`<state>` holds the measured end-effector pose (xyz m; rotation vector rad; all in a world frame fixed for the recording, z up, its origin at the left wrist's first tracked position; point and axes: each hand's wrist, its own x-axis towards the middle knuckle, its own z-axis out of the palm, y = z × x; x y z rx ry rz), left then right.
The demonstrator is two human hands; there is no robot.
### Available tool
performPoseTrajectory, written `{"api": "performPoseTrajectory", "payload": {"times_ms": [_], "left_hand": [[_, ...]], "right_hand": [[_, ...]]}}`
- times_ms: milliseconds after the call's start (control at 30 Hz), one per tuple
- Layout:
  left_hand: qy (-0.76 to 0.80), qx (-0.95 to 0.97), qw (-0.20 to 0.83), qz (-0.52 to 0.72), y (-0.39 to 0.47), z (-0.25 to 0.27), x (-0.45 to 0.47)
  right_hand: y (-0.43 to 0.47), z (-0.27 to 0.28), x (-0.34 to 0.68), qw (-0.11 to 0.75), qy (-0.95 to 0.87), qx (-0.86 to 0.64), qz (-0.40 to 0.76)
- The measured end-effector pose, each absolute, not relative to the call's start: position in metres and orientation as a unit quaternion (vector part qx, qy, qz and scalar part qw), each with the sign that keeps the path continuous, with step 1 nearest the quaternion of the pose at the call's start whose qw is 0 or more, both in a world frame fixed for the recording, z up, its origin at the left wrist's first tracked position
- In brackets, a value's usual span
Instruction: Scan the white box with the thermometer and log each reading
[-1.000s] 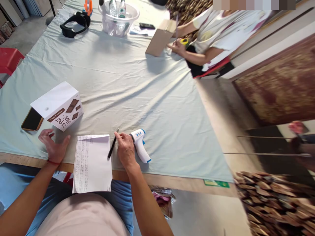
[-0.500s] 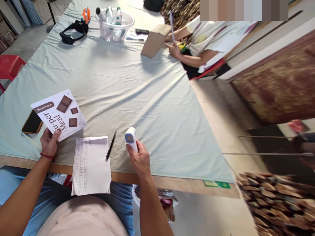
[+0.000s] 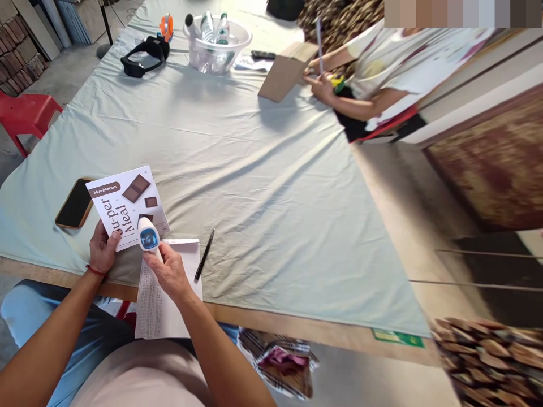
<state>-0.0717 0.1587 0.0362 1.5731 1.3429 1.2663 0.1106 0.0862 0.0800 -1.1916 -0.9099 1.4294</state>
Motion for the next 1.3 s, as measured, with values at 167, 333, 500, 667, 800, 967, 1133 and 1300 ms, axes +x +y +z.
{"api": "performPoseTrajectory", "payload": {"times_ms": [167,333,500,667,800,967,1133,1300], "left_hand": [[0.509,0.609,0.361,0.489,0.157,0.035,-0.073],[0.51,0.602,0.364,0.494,0.157,0.035,-0.072],[0.505,0.603,0.372,0.493,0.157,0.036,-0.071],[0.51,0.602,0.368,0.492,0.158,0.034,-0.072],[0.505,0.608,0.364,0.493,0.159,0.032,-0.073],[0.501,0.61,0.332,0.516,0.158,0.03,-0.072],[0.499,0.581,0.294,0.572,0.161,0.031,-0.069],[0.548,0.556,0.265,0.566,0.169,0.025,-0.072]], "right_hand": [[0.086,0.078,0.111,0.502,-0.378,-0.509,0.588],[0.087,0.076,0.11,0.499,-0.375,-0.511,0.591],[0.088,0.075,0.109,0.506,-0.371,-0.504,0.594],[0.087,0.076,0.104,0.507,-0.352,-0.505,0.603],[0.083,0.081,0.104,0.512,-0.352,-0.502,0.601],[0.065,0.091,0.12,0.507,-0.369,-0.546,0.555],[0.041,0.092,0.148,0.505,-0.37,-0.606,0.491],[0.028,0.08,0.19,0.468,-0.363,-0.679,0.435]]}}
